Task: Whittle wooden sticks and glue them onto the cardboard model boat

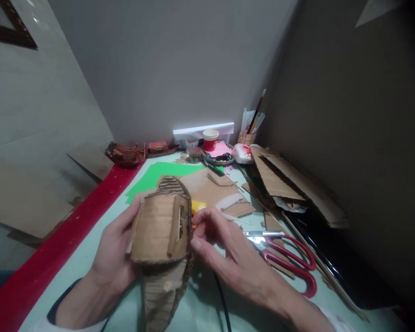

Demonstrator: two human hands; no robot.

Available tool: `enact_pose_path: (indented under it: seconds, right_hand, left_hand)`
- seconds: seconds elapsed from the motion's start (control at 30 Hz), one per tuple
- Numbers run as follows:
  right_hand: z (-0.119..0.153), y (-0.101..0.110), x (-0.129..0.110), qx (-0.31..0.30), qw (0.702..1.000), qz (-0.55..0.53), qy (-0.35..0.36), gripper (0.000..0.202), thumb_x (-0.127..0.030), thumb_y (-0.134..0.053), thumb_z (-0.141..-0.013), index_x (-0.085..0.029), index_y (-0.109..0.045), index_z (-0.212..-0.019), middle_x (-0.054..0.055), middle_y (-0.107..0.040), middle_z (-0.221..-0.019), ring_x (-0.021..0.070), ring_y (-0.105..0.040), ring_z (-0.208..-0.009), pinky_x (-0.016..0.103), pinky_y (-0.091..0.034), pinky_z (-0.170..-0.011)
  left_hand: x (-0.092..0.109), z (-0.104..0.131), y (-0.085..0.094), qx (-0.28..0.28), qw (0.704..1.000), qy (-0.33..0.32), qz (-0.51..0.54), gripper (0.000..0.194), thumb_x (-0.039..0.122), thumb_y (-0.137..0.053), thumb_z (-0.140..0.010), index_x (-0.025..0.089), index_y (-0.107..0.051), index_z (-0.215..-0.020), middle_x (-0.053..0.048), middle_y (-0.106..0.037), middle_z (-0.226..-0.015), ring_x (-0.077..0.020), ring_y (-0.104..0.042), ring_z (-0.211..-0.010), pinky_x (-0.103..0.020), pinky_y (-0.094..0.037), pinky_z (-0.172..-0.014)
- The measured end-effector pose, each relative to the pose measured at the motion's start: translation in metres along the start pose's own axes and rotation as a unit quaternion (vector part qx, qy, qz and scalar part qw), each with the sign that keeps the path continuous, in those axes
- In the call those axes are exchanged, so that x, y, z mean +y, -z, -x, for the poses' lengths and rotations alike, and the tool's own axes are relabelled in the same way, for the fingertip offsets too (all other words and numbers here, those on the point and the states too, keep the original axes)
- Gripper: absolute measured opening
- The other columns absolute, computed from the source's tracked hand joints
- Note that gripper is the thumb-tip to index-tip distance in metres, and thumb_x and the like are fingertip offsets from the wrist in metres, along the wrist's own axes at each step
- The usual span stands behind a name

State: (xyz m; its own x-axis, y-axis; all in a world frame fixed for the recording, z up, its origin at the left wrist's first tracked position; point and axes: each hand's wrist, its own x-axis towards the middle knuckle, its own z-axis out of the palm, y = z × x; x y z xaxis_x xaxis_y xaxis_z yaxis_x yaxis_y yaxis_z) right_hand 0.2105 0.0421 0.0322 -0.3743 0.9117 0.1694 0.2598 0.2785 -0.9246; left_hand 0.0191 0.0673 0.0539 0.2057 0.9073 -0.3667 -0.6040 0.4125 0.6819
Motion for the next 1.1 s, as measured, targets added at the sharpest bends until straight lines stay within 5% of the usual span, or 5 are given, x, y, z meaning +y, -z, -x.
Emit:
enact_pose_path:
  seconds: [0.27,0.5,1.1]
  right_hand:
    - [0.000,-0.002,0.008,-0.031,0.996,0.071,0.052,0.017,-0.022,-0.053,-0.100,-0.021,-0.053,-0.084,-0.004,-0.056,-0.080,0.0124,-0.051,-0.076,0.025,-0.038,-0.071]
    - [-0.003,-0.002,0.014,-0.057,0.992,0.075,0.078,0.021,-0.029,-0.049,-0.104,-0.021,-0.048,-0.084,-0.004,-0.052,-0.082,0.0121,-0.047,-0.076,0.024,-0.036,-0.073]
    - [-0.002,-0.002,0.019,-0.085,0.991,0.069,0.074,0.022,-0.027,-0.050,-0.104,-0.021,-0.049,-0.082,-0.004,-0.054,-0.079,0.0115,-0.048,-0.073,0.023,-0.037,-0.071]
  left_hand:
    - [0.000,0.002,0.002,0.067,0.997,-0.028,-0.020,0.040,0.032,-0.046,-0.100,0.006,-0.061,-0.128,-0.013,-0.081,-0.092,-0.0293,-0.076,-0.092,-0.040,-0.061,-0.085]
    - [-0.009,0.001,0.010,0.040,0.999,-0.017,-0.025,0.039,0.036,-0.061,-0.093,0.010,-0.067,-0.122,-0.014,-0.080,-0.098,-0.0298,-0.077,-0.083,-0.043,-0.063,-0.078]
    - [-0.011,0.000,0.006,0.064,0.998,0.000,-0.027,0.027,0.032,-0.059,-0.093,0.013,-0.073,-0.108,-0.012,-0.081,-0.090,-0.0302,-0.077,-0.082,-0.043,-0.063,-0.078]
